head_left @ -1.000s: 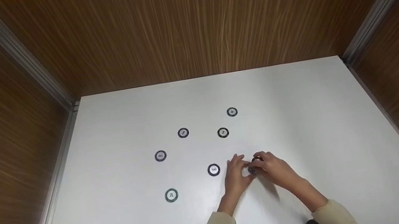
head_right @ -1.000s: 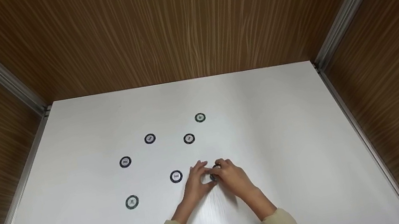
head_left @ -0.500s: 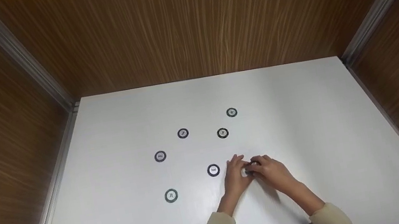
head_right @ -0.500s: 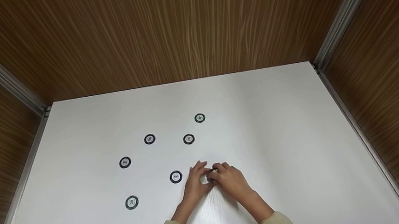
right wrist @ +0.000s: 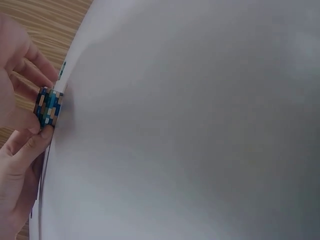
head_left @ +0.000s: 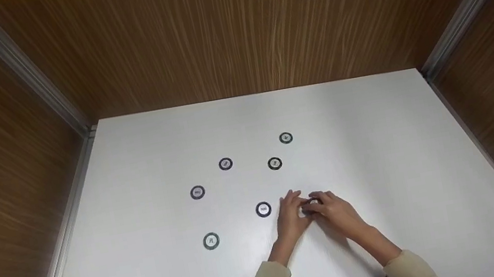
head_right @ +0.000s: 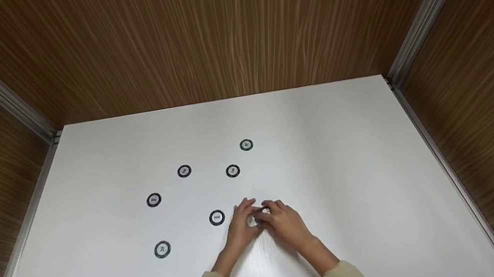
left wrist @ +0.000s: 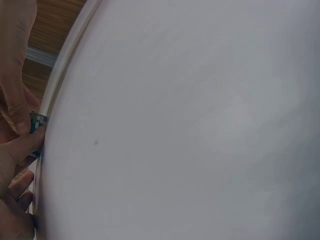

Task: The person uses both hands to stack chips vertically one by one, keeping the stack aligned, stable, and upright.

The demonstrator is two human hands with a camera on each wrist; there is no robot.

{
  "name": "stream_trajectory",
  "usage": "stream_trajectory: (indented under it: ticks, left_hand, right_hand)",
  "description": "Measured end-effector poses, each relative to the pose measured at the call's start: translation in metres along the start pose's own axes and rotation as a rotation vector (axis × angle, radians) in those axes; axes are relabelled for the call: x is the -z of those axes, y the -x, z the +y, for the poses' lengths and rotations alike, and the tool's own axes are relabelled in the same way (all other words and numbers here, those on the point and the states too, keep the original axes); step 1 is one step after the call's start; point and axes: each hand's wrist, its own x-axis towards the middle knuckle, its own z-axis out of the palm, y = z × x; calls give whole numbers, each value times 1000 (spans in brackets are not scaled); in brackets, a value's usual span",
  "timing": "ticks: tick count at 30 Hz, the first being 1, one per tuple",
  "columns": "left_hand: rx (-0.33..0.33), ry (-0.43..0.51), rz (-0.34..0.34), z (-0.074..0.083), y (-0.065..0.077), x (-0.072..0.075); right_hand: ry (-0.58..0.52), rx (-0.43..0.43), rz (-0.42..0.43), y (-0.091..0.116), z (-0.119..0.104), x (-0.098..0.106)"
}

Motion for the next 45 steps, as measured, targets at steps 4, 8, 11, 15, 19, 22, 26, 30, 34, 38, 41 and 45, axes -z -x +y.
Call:
stream_trajectory:
  ticks: [4,8,11,15,19,22,26,30,34,38,41,45]
  left_hand:
    - [-1,1,-25,-1,0,0]
    - [5,23,-18,-1,0,0]
    - [13,41,-11,-1,0,1]
    - [11,43,-10,-2,1,0]
    - [1,48,-4,-2,1,-1]
    - [-1,55,-1,-1,1,-1]
    - [0,44,-3,0,1,0]
    - [5,-32,-28,0,0,2]
    - [34,-68,-111,2,-3,10]
    - [127,38,-194,3,-6,24]
    - [189,91,-217,2,-9,37]
    - [196,2,-221,1,-9,51]
  right_hand:
    - [-122,-64,-39,3,5,2]
    - [-241,-111,-37,5,13,2]
    - [-303,-148,-43,7,19,0]
    - [-356,-188,-49,9,25,-5]
    - [-365,-160,-18,9,31,-8]
    - [-358,-112,13,9,34,-9]
    - [-359,-87,28,9,35,-9]
    - [-367,-137,-15,7,33,-7]
    - [-363,-190,-65,5,32,-6]
    - [-346,-193,-80,4,31,-7]
    - [-333,-183,-69,4,31,-7]
    - [-335,-184,-56,5,31,-6]
